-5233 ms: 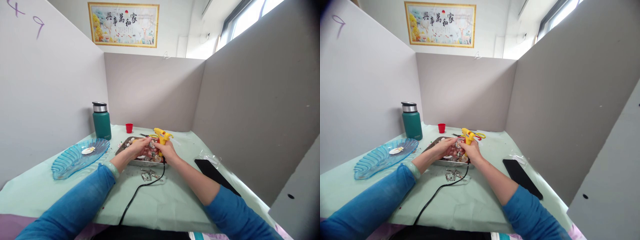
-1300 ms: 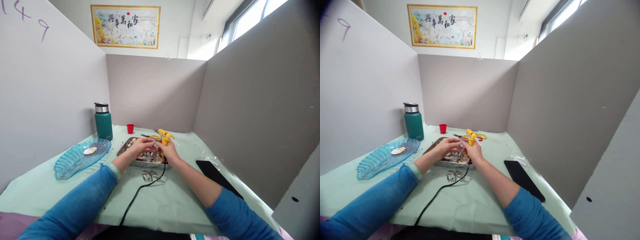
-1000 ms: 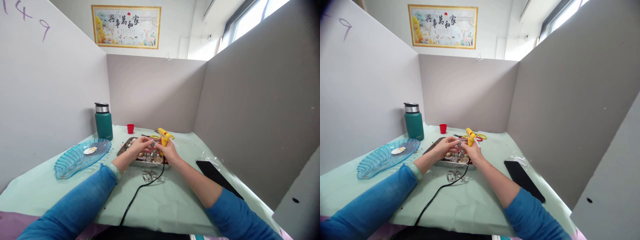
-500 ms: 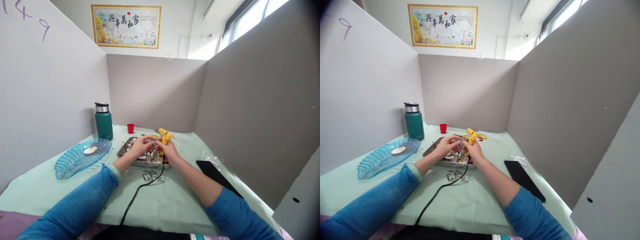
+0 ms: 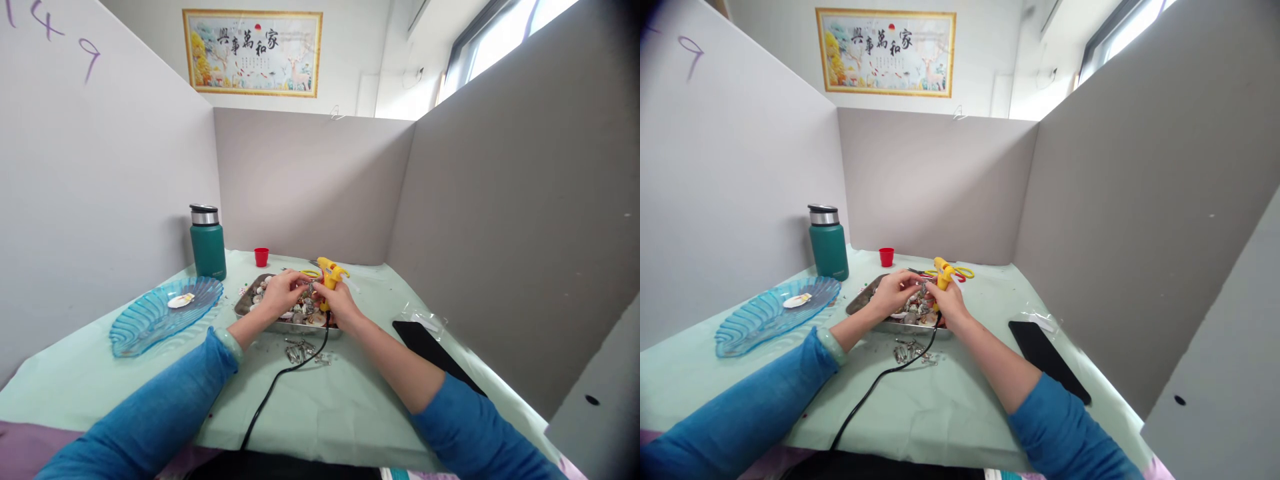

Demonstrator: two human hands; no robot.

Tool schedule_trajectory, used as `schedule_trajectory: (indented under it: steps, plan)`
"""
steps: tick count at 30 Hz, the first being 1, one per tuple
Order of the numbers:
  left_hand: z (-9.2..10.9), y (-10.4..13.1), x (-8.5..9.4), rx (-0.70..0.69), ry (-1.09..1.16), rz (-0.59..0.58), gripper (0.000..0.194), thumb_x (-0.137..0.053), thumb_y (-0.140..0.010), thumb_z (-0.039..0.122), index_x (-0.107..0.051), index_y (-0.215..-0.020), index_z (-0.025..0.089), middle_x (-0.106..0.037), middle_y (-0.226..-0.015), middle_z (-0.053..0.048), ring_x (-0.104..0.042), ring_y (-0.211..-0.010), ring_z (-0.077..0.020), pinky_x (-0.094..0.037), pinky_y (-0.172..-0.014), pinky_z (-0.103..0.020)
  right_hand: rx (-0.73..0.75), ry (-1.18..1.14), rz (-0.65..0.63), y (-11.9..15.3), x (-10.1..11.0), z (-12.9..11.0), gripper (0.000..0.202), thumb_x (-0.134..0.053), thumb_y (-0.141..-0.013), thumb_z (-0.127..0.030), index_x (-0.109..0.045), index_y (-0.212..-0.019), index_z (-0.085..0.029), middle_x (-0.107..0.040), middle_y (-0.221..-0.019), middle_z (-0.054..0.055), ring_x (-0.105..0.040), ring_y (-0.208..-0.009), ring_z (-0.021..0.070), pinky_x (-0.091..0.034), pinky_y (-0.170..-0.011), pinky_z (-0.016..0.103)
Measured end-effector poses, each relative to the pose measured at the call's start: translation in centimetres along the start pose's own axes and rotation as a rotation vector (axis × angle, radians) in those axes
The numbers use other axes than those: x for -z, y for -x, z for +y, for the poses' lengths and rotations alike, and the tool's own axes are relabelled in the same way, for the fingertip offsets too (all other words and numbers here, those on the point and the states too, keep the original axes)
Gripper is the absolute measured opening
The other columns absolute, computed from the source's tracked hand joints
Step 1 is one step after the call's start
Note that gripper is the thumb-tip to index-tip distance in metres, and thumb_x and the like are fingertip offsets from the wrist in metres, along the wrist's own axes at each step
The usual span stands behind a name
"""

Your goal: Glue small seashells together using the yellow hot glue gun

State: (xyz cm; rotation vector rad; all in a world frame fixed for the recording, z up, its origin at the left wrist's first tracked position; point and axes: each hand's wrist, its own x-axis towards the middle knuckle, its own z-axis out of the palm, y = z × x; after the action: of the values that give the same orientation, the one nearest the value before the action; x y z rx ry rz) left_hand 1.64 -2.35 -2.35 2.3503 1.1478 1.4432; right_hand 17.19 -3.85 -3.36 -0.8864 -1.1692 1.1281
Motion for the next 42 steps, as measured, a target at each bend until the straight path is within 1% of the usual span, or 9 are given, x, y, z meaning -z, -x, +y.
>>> schedule_trajectory:
  steps: [4,9,14,20,24,28,33,38,42]
  plan:
    - [-0.01,-0.06,0.12,-0.002,-0.004,-0.027,0.013,-0.065,-0.078,0.020,-0.072,-0.088,0.018,-0.059,-0.074,-0.001,-0.051,-0.063,-0.0119,-0.041,-0.062,-0.024,-0.010,0.003,-0.014,0.04,0.03,0.06,0.036,-0.071,-0.064,-0.032,-0.052,-0.091,-0.020,-0.058,-0.072,-0.003,-0.058,-0.061,0.0120,-0.047,-0.051,0.023]
    - [-0.10,-0.18,0.30,0.011,0.047,-0.048,0.010,-0.066,-0.077,0.022,-0.072,-0.084,0.018,-0.061,-0.077,-0.002,-0.052,-0.065,-0.0125,-0.042,-0.064,-0.024,-0.008,-0.006,-0.023,0.04,0.09,0.15,0.036,-0.073,-0.062,-0.032,-0.053,-0.090,-0.021,-0.058,-0.072,-0.003,-0.058,-0.061,0.0128,-0.047,-0.051,0.024]
    - [-0.23,-0.32,0.40,0.030,0.098,-0.052,0.009,-0.067,-0.076,0.023,-0.073,-0.082,0.019,-0.059,-0.076,-0.002,-0.052,-0.067,-0.0133,-0.042,-0.064,-0.024,-0.009,-0.007,-0.023,0.12,0.09,0.08,0.036,-0.073,-0.062,-0.031,-0.053,-0.090,-0.020,-0.059,-0.071,-0.003,-0.058,-0.061,0.0127,-0.047,-0.051,0.024]
    - [-0.28,-0.32,0.28,0.019,0.083,-0.038,0.008,-0.068,-0.075,0.024,-0.073,-0.079,0.020,-0.055,-0.073,-0.001,-0.051,-0.066,-0.0128,-0.042,-0.064,-0.024,-0.004,-0.017,-0.036,0.10,0.12,0.06,0.037,-0.074,-0.060,-0.032,-0.054,-0.089,-0.020,-0.059,-0.072,-0.003,-0.058,-0.061,0.0123,-0.047,-0.051,0.023]
    - [-0.45,-0.24,0.04,0.005,0.108,-0.005,0.009,-0.066,-0.075,0.025,-0.070,-0.082,0.019,-0.059,-0.075,-0.002,-0.053,-0.069,-0.0139,-0.043,-0.066,-0.025,0.001,-0.033,-0.015,-0.13,0.15,0.15,0.039,-0.075,-0.060,-0.031,-0.054,-0.091,-0.019,-0.060,-0.075,-0.002,-0.059,-0.062,0.0126,-0.047,-0.050,0.022]
    - [-0.51,-0.18,0.04,0.006,0.145,0.017,0.014,-0.067,-0.074,0.027,-0.066,-0.085,0.019,-0.062,-0.080,-0.003,-0.054,-0.069,-0.0144,-0.044,-0.066,-0.026,-0.022,-0.101,0.000,-0.12,0.10,0.01,0.040,-0.074,-0.059,-0.030,-0.054,-0.092,-0.019,-0.060,-0.075,-0.001,-0.059,-0.061,0.0120,-0.047,-0.049,0.022]
    - [-0.42,-0.10,0.18,-0.065,-0.002,-0.017,0.014,-0.064,-0.078,0.027,-0.066,-0.089,0.020,-0.059,-0.080,-0.002,-0.053,-0.067,-0.0132,-0.044,-0.067,-0.025,-0.016,-0.118,-0.005,0.13,0.03,-0.24,0.043,-0.076,-0.057,-0.030,-0.055,-0.093,-0.019,-0.060,-0.075,-0.001,-0.060,-0.062,0.0121,-0.048,-0.050,0.022]
    - [-0.27,0.11,0.18,-0.117,-0.129,-0.026,0.012,-0.062,-0.079,0.024,-0.064,-0.090,0.020,-0.058,-0.081,-0.002,-0.054,-0.069,-0.0133,-0.043,-0.067,-0.025,-0.001,-0.131,-0.006,0.16,-0.02,-0.24,0.046,-0.077,-0.056,-0.029,-0.055,-0.094,-0.019,-0.059,-0.074,-0.003,-0.059,-0.062,0.0114,-0.047,-0.051,0.021]
    - [0.24,0.36,0.11,-0.133,-0.213,-0.032,0.021,-0.066,-0.078,0.032,-0.062,-0.095,0.020,-0.059,-0.088,-0.003,-0.055,-0.073,-0.0153,-0.040,-0.065,-0.026,-0.006,-0.121,-0.006,0.15,-0.04,-0.23,0.043,-0.077,-0.056,-0.031,-0.055,-0.090,-0.018,-0.059,-0.076,-0.002,-0.058,-0.061,0.0107,-0.047,-0.050,0.021]
